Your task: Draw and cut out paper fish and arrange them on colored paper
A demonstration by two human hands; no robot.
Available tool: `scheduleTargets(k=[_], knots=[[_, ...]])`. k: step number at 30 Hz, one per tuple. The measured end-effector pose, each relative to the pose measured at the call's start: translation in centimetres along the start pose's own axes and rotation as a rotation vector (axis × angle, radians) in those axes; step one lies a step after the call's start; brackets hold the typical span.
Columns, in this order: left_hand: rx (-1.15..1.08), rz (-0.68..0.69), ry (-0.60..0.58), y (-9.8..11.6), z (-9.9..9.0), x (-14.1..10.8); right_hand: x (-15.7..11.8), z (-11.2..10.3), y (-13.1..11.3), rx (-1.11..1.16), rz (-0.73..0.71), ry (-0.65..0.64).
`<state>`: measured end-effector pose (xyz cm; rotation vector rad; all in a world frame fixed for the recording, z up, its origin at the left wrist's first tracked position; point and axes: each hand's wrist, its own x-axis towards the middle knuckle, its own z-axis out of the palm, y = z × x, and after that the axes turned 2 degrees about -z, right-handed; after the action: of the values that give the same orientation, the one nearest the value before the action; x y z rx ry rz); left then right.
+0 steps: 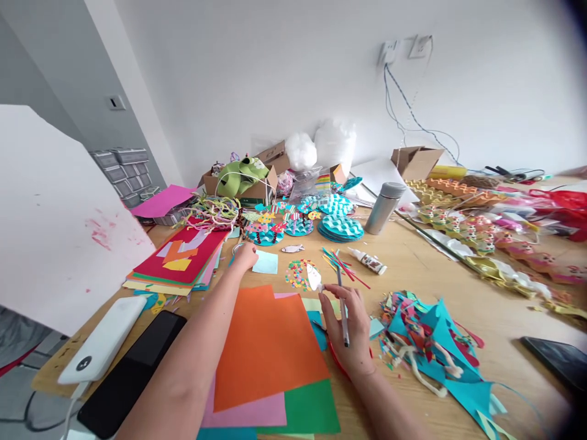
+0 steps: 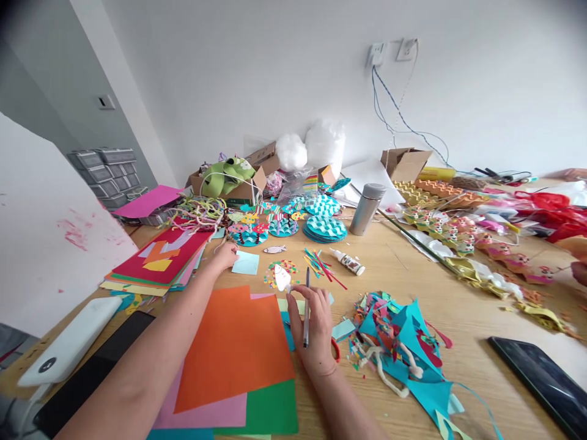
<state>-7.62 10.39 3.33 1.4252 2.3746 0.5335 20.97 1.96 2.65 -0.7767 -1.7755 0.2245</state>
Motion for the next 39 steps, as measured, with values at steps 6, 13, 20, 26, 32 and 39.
scheduleTargets(k=[6,13,20,26,32,39], knots=[[0.164,0.073,0.07,1.0,-0.4,-1.8,0.2,-0.2,-0.1,0.007,0.049,0.01],[0.219,0.282,0.049,5.9,1.3,-2.8,0.7,-0.6,-0.7,0.017,0.173,0.081],[0.246,0.292,-0.083,10.4,4.4,2.2,0.9,-0.7,-0.2,-0.018,0.141,0.077],[0.246,0.187,-0.167,11.4,5.4,4.8,1.0,-0.9,0.4,-0.032,0.123,0.084],[0.14,0.139,-0.224,11.0,5.8,5.5,1.1,-0.9,0.2,0.003,0.299,0.094],[-0.053,0.166,-0.275,9.9,5.2,4.8,4.7,-1.1,1.7,-0.044,0.302,0.0]])
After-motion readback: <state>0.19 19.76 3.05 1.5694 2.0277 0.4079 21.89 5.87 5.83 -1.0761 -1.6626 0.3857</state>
